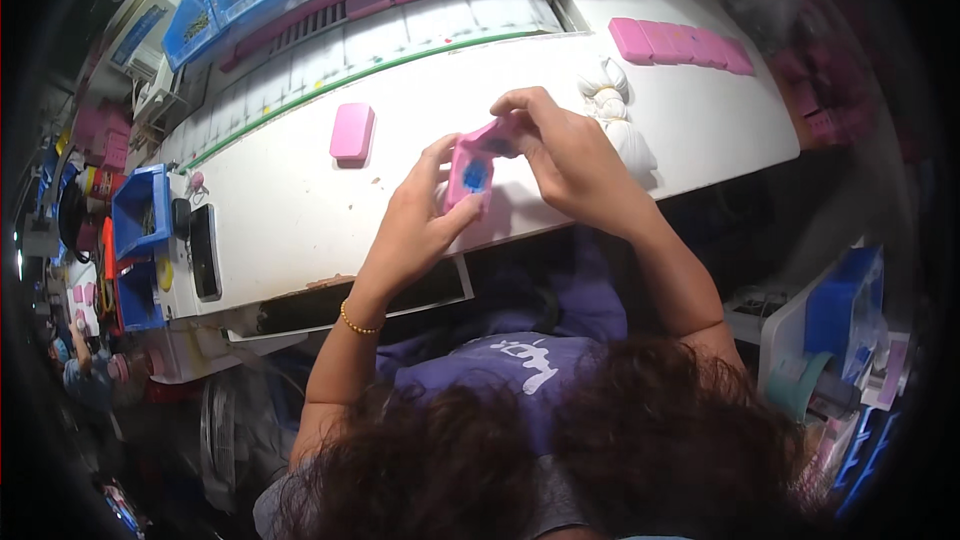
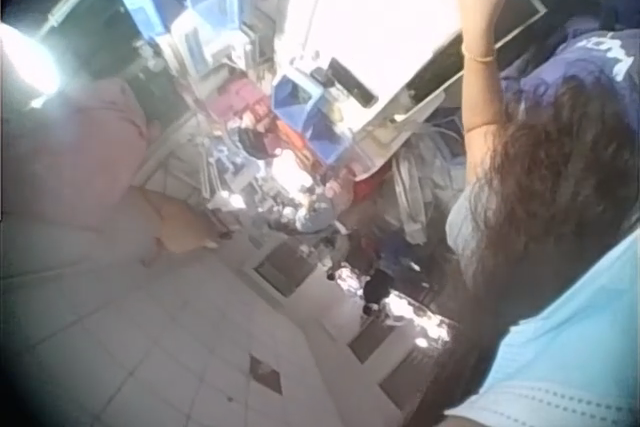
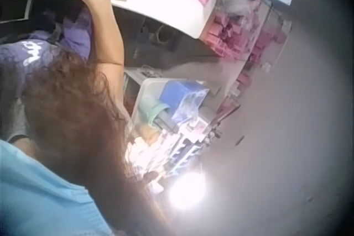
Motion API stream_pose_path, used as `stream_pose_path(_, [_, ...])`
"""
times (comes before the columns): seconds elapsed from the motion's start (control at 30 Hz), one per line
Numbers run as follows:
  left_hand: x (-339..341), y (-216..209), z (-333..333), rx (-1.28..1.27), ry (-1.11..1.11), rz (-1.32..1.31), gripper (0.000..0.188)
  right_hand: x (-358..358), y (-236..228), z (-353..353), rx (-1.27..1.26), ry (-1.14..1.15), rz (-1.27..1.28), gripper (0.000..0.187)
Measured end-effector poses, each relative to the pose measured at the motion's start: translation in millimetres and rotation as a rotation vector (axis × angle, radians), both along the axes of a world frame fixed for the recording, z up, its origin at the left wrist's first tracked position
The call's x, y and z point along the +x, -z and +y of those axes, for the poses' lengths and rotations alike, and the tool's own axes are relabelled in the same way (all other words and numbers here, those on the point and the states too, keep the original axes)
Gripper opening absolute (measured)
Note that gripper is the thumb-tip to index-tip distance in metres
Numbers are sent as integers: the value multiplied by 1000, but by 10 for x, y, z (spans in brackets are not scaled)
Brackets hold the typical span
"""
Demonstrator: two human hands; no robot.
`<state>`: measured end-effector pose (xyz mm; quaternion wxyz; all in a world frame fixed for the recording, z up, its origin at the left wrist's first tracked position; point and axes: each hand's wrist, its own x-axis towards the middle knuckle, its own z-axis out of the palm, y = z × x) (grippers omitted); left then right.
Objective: The recorder is assembling small electronic housing components by inserting parts and wiping them clean at a production station.
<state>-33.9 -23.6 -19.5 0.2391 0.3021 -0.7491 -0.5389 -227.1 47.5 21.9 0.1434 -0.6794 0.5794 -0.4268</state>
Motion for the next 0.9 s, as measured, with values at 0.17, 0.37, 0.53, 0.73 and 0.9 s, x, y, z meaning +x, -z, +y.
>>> stream_pose_path(0.17, [-137,43,-143,405,127,69,56,26,-71,-10,-23,-114,51,28])
stream_pose_path(0.37, [-218,89,-139,701,287,256,61,-116,-38,-205,247,-241,-419,24])
stream_pose_path(0.53, [-229,53,-4,306,230,103,39,-226,45,-238,392,-290,-652,32])
stream_pose_path(0.73, [-165,2,7,593,168,67,26,-187,133,-319,406,-345,-770,23])
stream_pose_path(0.9, [-134,-17,-36,932,180,241,28,-135,261,-196,405,-292,-699,30])
